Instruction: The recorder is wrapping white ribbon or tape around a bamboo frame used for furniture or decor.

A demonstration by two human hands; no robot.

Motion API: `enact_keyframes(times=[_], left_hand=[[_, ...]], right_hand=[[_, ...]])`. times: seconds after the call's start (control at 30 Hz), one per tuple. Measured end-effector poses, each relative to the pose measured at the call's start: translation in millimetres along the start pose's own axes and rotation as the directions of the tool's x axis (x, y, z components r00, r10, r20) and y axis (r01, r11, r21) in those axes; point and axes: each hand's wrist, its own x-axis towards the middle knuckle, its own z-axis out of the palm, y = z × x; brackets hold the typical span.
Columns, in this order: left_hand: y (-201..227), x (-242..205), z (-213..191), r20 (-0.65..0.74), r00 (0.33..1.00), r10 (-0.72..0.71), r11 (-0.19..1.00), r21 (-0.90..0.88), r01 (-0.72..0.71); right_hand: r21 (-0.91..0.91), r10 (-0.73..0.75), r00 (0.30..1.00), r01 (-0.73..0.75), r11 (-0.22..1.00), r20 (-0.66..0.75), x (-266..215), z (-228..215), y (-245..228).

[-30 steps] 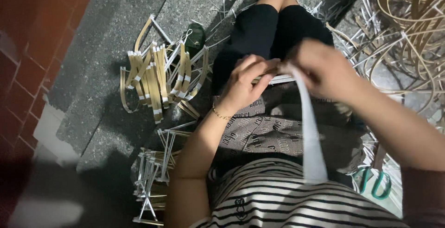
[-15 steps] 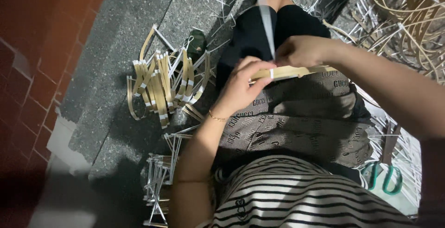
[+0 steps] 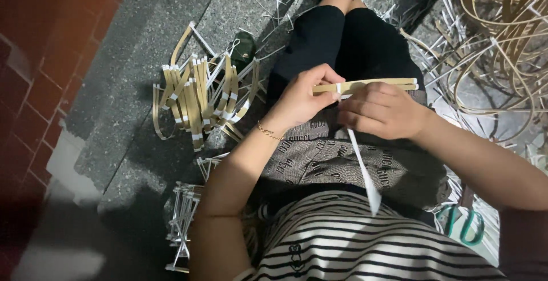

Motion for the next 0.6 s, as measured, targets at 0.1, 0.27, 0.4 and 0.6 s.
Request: enact_keyframes(times=[0.1, 0.27, 0.4, 0.6], left_hand=[[-5, -3, 2, 0.016, 0.999, 0.031, 0.995, -0.097, -0.03], [6, -9, 3, -0.004, 0.995, 0.096, 0.995, 0.028, -0.096], [12, -18, 4, 0.025, 0.96, 0.28, 0.945, 0.169, -0.28], [16, -28, 8, -0.047, 0.958, 0.281, 0.881, 0.408, -0.239]], right_hand=[[0.094, 0.109, 0.993, -0.113, 0.989, 0.046, -4, -2, -15], [0.311, 0.552, 0.821, -0.567, 0.762, 0.145, -15, 2, -29], [0.504, 0.827, 0.422, -0.84, 0.202, 0.372, 16, -3, 3], [0.395, 0.632, 0.26, -0.915, -0.08, 0.73, 20, 34, 53]])
